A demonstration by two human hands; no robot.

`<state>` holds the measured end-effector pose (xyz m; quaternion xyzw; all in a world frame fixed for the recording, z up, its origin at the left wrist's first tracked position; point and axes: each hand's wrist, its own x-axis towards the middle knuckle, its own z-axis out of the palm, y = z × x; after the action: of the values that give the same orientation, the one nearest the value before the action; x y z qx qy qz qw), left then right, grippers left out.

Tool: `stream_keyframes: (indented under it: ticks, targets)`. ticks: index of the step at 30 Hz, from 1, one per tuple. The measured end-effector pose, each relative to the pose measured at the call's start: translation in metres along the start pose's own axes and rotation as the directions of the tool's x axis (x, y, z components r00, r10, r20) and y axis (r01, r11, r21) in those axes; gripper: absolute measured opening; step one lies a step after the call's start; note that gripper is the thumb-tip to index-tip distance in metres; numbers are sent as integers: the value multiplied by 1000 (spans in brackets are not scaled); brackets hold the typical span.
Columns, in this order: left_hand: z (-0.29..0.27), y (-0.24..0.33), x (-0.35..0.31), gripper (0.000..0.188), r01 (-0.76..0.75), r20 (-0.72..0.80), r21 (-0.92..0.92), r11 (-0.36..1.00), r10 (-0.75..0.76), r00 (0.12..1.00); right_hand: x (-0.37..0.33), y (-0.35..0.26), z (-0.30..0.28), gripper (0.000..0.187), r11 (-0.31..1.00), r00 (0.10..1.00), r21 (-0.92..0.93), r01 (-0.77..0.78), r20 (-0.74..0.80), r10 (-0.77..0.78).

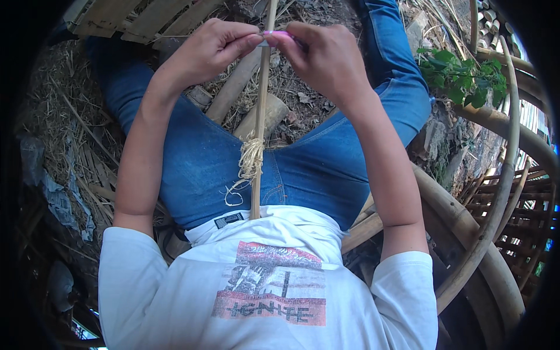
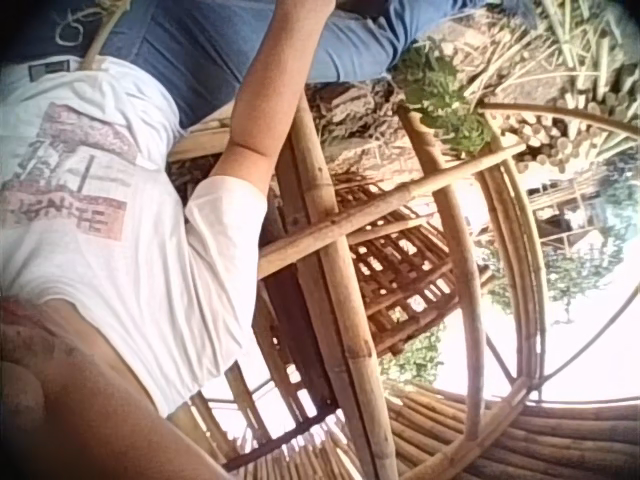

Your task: The person uses a small knife to peel bark and thin shavings from a thin wooden stick while holding it steady between their legs.

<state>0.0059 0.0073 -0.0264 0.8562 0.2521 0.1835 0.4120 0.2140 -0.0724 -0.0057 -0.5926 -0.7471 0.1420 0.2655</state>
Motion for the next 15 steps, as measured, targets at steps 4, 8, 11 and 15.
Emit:
stream_keyframes:
  ticks: [4, 8, 11, 15]
  targets:
    - [10, -1, -10, 24, -21, 12, -30, 999, 21, 1000, -12, -4, 0, 28, 1000, 999, 19, -12, 35, 11]
    - [18, 12, -30, 23, -43, 8, -70, 997, 44, 999, -30, -17, 2, 30, 999, 999, 37, -4, 40, 3]
    - [22, 11, -35, 23, -96, -28, -79, 992, 94, 995, -37, -22, 2, 30, 1000, 999, 16, -12, 34, 11]
    - [21, 19, -39, 23, -39, -11, -20, 999, 38, 999, -43, -24, 4, 31, 1000, 1000, 9, -18, 25, 18]
